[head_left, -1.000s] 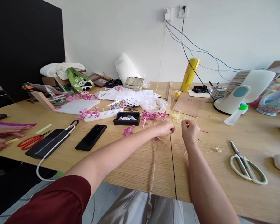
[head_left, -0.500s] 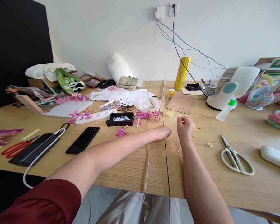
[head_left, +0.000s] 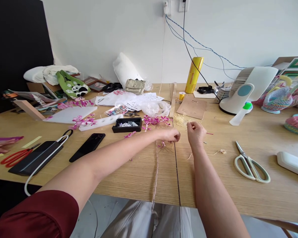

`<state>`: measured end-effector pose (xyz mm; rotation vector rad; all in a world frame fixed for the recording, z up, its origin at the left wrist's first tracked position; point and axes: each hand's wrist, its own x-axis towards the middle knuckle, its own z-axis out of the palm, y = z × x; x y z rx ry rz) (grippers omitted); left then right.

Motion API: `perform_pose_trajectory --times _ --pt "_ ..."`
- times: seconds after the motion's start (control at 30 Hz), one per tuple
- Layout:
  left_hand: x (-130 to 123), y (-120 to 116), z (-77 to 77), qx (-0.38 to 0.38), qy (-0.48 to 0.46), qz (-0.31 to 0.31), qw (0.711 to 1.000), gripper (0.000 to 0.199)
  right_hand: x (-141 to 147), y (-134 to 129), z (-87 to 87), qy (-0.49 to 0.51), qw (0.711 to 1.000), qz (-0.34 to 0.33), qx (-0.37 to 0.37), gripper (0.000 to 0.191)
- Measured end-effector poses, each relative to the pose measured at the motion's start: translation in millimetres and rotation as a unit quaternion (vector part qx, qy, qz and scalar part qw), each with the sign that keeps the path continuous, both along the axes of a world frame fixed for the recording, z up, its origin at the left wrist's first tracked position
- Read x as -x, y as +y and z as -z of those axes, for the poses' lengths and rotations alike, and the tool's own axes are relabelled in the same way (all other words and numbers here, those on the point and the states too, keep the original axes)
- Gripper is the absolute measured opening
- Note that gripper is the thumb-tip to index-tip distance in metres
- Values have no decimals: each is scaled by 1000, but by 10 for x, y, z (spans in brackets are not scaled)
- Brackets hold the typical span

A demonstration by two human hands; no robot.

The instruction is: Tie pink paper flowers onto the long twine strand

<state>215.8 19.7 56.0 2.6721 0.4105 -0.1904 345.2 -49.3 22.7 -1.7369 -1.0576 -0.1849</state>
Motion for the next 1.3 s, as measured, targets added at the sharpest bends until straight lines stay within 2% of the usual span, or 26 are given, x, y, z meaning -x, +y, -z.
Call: perform_pose_trajectory --times 0.07,0.13,0.23,0.3,0.5,0.63,0.7,0.77,0.9,0.97,1.03,1.1,1.2,1.3 --pt "49 26 40 7 -13 -30 999 23 24 -2 -1 5 998 -49 50 23" --pt "111 62 63 27 -30 -76 996 20 54 -16 -12 -1 983 -127 132 21" --pt "214 127 92 94 -67 -127 985 18 102 -58 -45 -26 930 -255 264 15" --pt "275 173 123 142 -97 -148 974 20 128 -89 -71 -40 893 -314 320 11" --pt "388 237 204 269 -155 -220 925 16 183 -133 -93 -64 838 -402 364 21" --pt "429 200 199 335 -171 -241 895 12 222 -127 -60 -84 813 -427 387 16" --pt "442 183 200 355 -167 -245 886 12 228 -122 -58 -97 813 -416 396 15" --pt "451 182 211 362 -169 -251 882 10 213 -116 -65 -95 828 -403 377 14" --pt "471 226 234 366 -184 -250 877 11 130 -90 -65 -13 898 -367 241 10" --pt "482 248 220 360 -190 -244 880 15 87 -78 -49 44 917 -348 190 10" --pt "492 260 185 340 -190 -235 891 18 62 -72 -24 89 913 -353 185 11" --pt "497 265 148 304 -174 -220 910 20 58 -70 1 103 897 -371 217 11" --pt "497 284 136 222 -135 -195 946 23 79 -68 25 80 885 -375 263 8" --pt "487 315 190 137 -123 -171 968 27 106 -66 29 67 884 -370 277 7"
